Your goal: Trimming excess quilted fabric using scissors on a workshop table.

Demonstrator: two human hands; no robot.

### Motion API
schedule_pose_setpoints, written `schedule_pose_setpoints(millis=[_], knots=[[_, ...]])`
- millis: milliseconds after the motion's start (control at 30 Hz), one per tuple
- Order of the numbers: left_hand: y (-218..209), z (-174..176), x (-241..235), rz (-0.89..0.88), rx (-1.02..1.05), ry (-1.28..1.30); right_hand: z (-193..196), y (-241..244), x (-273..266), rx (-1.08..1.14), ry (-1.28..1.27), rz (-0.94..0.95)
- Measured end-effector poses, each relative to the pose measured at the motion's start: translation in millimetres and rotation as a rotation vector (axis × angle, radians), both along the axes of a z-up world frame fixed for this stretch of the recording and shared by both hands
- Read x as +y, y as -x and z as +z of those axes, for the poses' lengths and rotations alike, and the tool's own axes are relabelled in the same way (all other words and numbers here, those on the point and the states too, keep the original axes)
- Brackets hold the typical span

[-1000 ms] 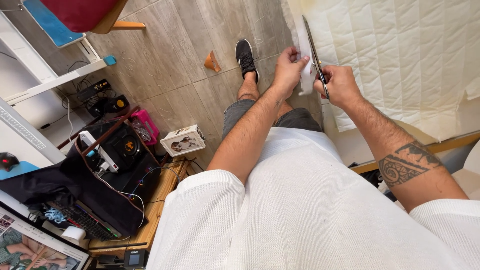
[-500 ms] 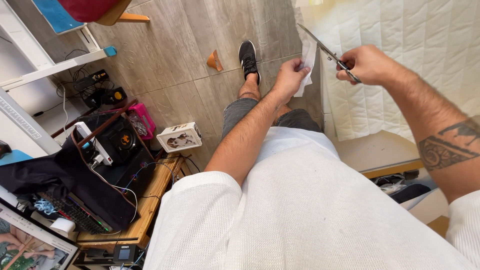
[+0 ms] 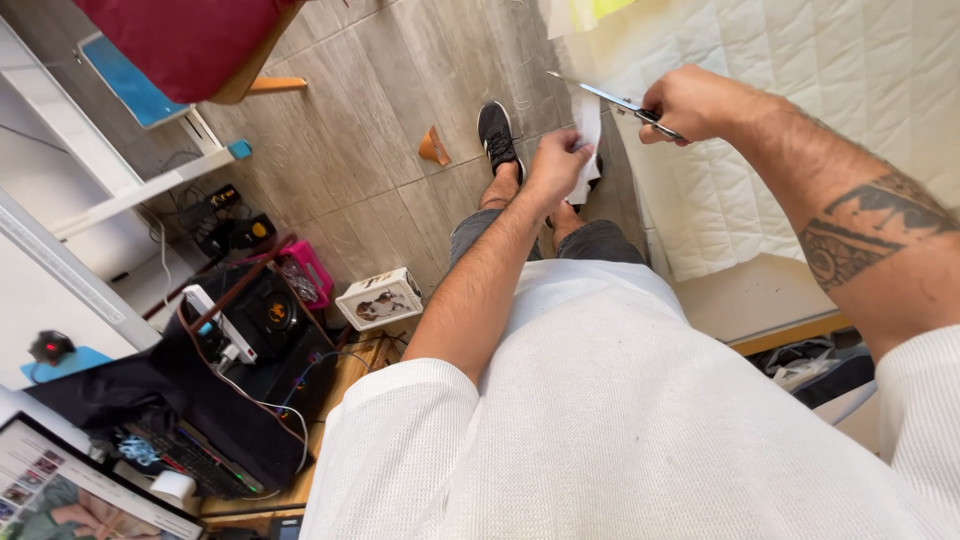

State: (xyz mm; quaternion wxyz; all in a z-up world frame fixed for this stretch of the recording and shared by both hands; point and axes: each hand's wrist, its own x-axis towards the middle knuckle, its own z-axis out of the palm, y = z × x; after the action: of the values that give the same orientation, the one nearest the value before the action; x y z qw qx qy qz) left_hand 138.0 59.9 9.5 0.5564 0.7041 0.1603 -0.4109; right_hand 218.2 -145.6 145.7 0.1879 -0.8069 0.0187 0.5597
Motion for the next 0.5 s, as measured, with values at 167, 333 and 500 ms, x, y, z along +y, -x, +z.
schedule_pose_setpoints(millis=[167,333,500], knots=[[3.3,-15.3,38.8,-0.233,-0.176,-0.248,22.1,23.0,-5.1,-0.027,-0.058,-0.142],[-11.6,26.3,95.2,-0.33,-0.142,-0.322,-25.6,155.0,-59.0,-0.198,-0.259,-0.442],[-45.3,26.8,138.5,-0.542,-0.265,-0.457,-30.2,297.5,-40.5,-0.154,-0.441,-1.101]])
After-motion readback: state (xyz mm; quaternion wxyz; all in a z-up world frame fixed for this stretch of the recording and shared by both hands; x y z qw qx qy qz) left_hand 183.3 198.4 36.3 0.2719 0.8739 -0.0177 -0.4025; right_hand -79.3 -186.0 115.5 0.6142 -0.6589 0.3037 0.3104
